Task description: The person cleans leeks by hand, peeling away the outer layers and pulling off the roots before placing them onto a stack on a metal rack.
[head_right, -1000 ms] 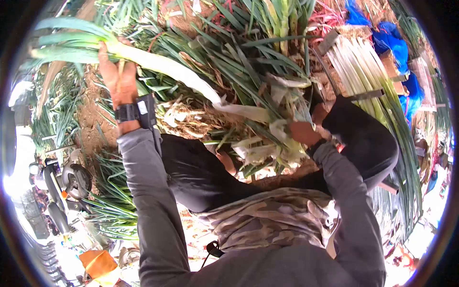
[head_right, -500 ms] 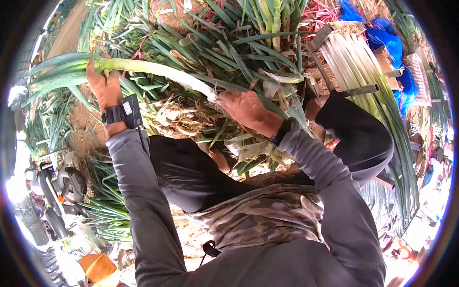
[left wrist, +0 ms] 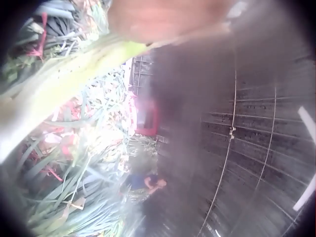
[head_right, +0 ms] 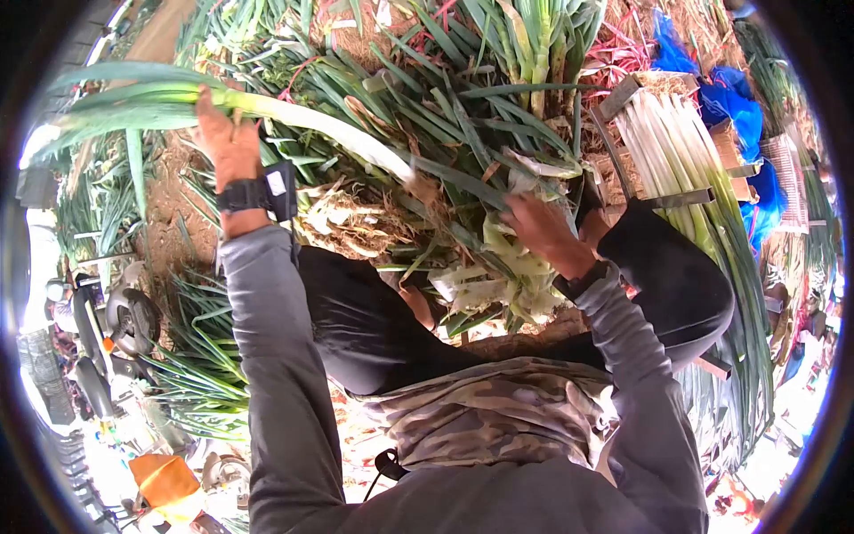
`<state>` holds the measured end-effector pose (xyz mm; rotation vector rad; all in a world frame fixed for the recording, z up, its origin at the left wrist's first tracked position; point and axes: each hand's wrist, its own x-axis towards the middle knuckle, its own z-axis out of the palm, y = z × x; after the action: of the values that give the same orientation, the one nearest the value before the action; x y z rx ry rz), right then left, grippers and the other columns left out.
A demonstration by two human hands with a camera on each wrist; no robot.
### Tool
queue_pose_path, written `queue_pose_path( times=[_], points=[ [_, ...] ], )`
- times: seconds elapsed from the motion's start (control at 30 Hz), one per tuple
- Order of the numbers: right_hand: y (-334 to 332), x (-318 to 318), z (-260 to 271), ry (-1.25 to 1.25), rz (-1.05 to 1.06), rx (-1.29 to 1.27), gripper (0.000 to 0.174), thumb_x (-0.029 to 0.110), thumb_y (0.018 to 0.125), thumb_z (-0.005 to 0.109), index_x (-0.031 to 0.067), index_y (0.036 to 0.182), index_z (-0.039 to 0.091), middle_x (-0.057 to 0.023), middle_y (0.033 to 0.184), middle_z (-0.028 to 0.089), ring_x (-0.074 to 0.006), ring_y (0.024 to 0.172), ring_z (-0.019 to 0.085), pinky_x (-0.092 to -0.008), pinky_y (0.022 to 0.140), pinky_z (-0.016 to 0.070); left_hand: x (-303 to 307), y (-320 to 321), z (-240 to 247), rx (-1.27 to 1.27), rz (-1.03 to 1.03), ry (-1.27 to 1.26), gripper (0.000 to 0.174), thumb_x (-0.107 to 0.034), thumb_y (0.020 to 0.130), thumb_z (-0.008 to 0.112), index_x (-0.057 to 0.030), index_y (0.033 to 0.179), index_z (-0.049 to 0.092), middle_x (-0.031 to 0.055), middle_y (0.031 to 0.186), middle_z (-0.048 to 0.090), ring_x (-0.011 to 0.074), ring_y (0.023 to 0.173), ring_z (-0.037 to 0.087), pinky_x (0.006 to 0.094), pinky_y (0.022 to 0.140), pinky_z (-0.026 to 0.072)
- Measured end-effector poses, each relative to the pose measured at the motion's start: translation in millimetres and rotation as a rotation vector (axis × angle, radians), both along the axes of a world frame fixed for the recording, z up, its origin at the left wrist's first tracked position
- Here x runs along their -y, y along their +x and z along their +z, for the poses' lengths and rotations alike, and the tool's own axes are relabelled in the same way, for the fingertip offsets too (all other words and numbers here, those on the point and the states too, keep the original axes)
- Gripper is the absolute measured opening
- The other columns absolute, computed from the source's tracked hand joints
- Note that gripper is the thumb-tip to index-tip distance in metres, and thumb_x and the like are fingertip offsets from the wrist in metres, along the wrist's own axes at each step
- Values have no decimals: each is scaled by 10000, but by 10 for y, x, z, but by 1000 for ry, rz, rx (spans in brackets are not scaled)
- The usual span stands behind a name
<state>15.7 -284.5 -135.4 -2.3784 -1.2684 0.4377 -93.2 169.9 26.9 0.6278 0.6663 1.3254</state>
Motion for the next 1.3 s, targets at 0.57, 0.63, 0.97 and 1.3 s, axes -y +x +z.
queue_pose_path(
  times=[0.57, 0.63, 0.97, 1.3],
  points=[
    [-160, -813, 711, 400, 158, -1051, 342, 194, 986, 682, -13, 1251, 619, -67, 1091, 685, -129, 1005, 638, -294, 892, 537, 205, 109, 40, 332, -599, 176, 911, -600, 862, 713, -34, 1475, 348, 220, 1384, 481, 360, 1145, 592, 490, 990, 521],
    [-76, -748, 836, 325, 207, -1126, 379, 243, 972, 703, -15, 1241, 633, -63, 1084, 690, -133, 994, 639, -304, 900, 517, 104, 155, -40, 236, -635, 98, 694, -485, 936, 669, 10, 1378, 465, 214, 1291, 581, 339, 1130, 606, 478, 1010, 519],
    [72, -714, 851, 20, 207, -548, 420, 387, 1024, 600, -8, 1157, 650, -110, 855, 670, -135, 798, 594, -343, 745, 486, 172, 247, -178, 216, -664, 53, 214, -153, 992, 651, -45, 1176, 646, 76, 1104, 709, 229, 1021, 671, 443, 959, 548],
    [403, -1950, 1874, 737, 26, -387, 410, 300, 956, 717, -49, 1164, 659, -160, 996, 736, -157, 915, 709, -294, 815, 565, 659, 430, -50, 261, -768, 99, 236, -119, 999, 636, 2, 1201, 622, 105, 1147, 699, 226, 1041, 664, 448, 1020, 537]
  ],
)
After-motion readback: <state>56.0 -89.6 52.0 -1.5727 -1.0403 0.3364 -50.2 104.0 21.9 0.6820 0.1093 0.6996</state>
